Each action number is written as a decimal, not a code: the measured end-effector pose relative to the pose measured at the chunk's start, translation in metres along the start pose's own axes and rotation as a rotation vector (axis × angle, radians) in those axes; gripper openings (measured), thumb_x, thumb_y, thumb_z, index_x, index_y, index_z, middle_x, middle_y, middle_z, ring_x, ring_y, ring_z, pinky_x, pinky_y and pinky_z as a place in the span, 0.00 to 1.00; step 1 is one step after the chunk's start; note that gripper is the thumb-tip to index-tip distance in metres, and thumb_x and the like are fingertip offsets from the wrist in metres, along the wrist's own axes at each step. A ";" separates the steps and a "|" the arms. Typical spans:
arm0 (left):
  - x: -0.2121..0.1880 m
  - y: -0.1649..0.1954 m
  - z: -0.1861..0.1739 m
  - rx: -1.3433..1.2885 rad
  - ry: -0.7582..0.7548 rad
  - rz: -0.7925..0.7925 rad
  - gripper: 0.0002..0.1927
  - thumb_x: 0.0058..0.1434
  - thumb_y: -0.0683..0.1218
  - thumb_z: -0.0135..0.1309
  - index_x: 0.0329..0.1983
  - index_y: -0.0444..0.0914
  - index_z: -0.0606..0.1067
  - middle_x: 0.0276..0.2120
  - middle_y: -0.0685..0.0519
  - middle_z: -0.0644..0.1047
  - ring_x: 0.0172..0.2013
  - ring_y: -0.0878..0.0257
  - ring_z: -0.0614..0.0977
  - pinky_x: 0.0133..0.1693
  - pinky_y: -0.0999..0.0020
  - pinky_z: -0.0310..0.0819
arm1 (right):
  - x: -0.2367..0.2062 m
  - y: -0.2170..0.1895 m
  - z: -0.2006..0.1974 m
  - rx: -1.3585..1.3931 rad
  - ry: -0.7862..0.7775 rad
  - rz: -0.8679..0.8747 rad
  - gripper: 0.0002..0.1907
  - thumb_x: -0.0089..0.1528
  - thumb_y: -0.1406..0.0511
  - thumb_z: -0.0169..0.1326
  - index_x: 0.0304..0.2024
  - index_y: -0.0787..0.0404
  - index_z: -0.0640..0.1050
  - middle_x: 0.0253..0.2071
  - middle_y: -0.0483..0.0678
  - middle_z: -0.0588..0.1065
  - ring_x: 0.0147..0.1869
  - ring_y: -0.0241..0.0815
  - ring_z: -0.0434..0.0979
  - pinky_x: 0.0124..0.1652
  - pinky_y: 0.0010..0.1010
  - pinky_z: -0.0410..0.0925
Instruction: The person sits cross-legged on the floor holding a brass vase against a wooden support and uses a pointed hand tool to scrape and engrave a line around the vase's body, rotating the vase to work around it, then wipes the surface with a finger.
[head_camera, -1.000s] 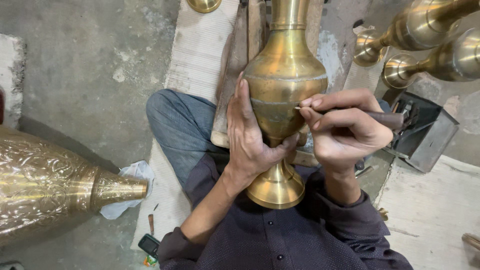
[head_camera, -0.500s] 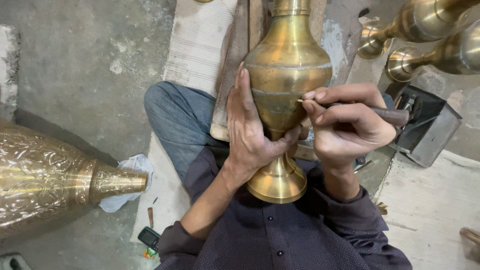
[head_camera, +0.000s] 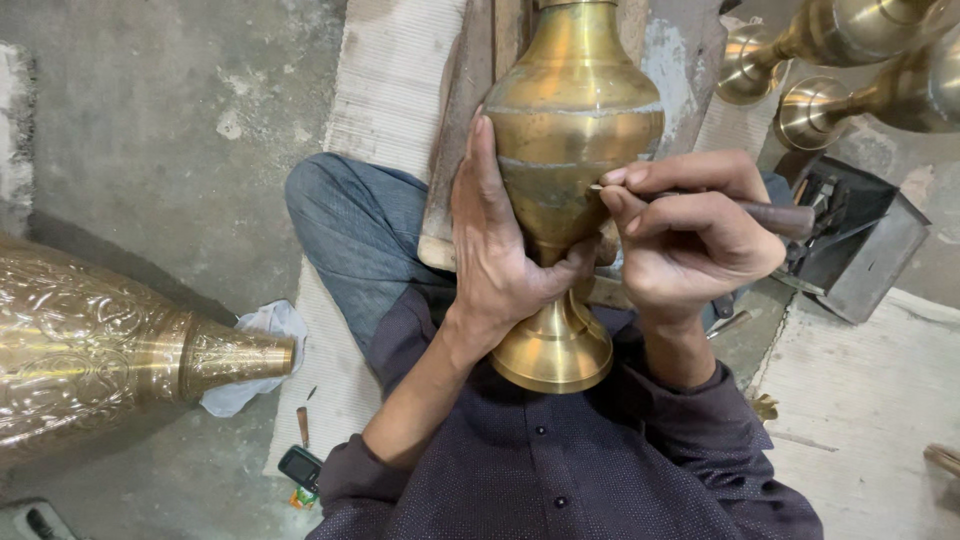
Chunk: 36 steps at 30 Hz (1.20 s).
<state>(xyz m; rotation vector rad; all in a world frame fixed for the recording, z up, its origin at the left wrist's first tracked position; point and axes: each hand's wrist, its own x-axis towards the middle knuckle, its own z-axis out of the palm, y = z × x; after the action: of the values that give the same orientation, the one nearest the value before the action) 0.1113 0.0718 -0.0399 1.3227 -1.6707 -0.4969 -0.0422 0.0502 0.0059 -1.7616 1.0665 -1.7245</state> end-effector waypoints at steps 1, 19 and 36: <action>0.000 -0.001 0.000 0.001 -0.005 -0.001 0.69 0.52 0.58 0.72 0.80 0.38 0.34 0.71 0.33 0.54 0.68 0.41 0.65 0.71 0.47 0.59 | -0.001 0.001 0.000 -0.020 0.012 -0.005 0.15 0.61 0.82 0.66 0.28 0.67 0.73 0.40 0.52 0.75 0.39 0.40 0.82 0.42 0.29 0.80; -0.003 0.002 -0.001 -0.026 -0.001 -0.006 0.71 0.49 0.56 0.73 0.80 0.41 0.33 0.69 0.37 0.58 0.66 0.44 0.67 0.69 0.49 0.63 | -0.009 0.003 -0.003 0.088 -0.031 -0.062 0.16 0.60 0.82 0.66 0.26 0.67 0.73 0.39 0.52 0.74 0.40 0.41 0.81 0.42 0.32 0.81; -0.004 0.006 -0.002 -0.039 0.009 0.001 0.73 0.45 0.53 0.76 0.80 0.42 0.33 0.71 0.35 0.56 0.68 0.42 0.66 0.70 0.49 0.62 | -0.020 0.011 -0.008 0.138 -0.042 -0.117 0.15 0.58 0.83 0.65 0.25 0.67 0.74 0.40 0.52 0.75 0.40 0.41 0.81 0.41 0.30 0.80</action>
<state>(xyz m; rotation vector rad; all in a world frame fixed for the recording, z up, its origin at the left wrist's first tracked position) 0.1101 0.0780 -0.0355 1.2938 -1.6468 -0.5197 -0.0504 0.0606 -0.0142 -1.7957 0.8204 -1.7770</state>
